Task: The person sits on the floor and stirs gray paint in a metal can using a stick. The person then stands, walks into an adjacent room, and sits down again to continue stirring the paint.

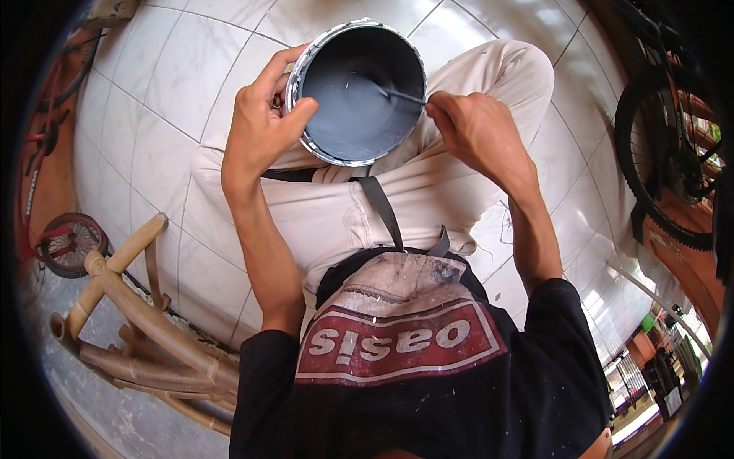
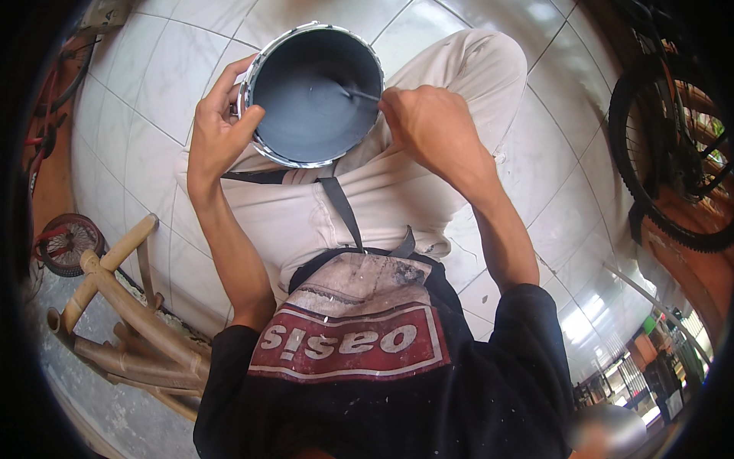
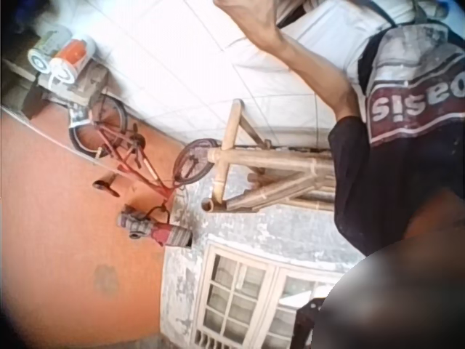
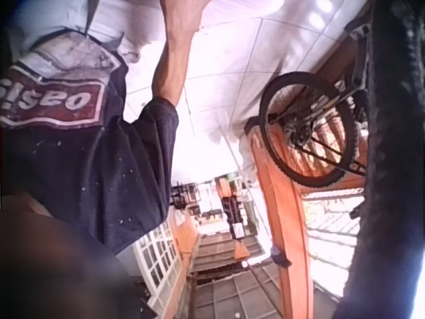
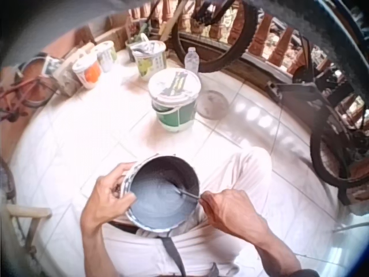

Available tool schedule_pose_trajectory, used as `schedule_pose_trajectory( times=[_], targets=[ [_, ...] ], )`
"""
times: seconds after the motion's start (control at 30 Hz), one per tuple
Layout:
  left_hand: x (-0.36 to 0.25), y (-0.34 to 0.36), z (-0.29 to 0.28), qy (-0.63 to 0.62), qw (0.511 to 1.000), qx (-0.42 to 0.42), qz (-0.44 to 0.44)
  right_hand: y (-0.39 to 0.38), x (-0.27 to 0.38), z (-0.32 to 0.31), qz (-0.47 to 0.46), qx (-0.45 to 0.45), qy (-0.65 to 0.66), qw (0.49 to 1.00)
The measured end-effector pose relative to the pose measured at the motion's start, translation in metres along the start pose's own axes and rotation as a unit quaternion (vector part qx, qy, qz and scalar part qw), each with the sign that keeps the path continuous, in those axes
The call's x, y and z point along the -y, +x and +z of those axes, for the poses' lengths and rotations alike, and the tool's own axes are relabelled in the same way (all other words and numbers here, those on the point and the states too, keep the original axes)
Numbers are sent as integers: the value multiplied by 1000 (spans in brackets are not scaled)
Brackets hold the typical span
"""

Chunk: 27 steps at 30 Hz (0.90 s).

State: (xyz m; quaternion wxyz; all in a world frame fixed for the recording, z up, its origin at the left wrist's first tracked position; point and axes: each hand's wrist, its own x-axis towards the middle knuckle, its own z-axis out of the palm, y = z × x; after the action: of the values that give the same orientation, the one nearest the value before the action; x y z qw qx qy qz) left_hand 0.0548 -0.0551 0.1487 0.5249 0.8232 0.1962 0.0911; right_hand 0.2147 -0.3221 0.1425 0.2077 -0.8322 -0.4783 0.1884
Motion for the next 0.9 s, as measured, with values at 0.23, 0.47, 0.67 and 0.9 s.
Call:
schedule_pose_trajectory(
  times=[0.23, 0.47, 0.67, 0.9],
  targets=[
    [-6, 1, 1, 3, 1000, -4, 1, -2, 4, -10, 33, 8, 15, 999],
    [-7, -2, 0, 14, 1000, -1, -2, -5, 0, 3, 24, 17, -71, 997],
    [-9, -3, 1, 10, 1000, -2, -11, 2, -1, -11, 72, -23, -6, 997],
    [-8, -1, 2, 1, 1000, 0, -6, 2, 1, -14, 65, -51, 31, 996]
  ],
)
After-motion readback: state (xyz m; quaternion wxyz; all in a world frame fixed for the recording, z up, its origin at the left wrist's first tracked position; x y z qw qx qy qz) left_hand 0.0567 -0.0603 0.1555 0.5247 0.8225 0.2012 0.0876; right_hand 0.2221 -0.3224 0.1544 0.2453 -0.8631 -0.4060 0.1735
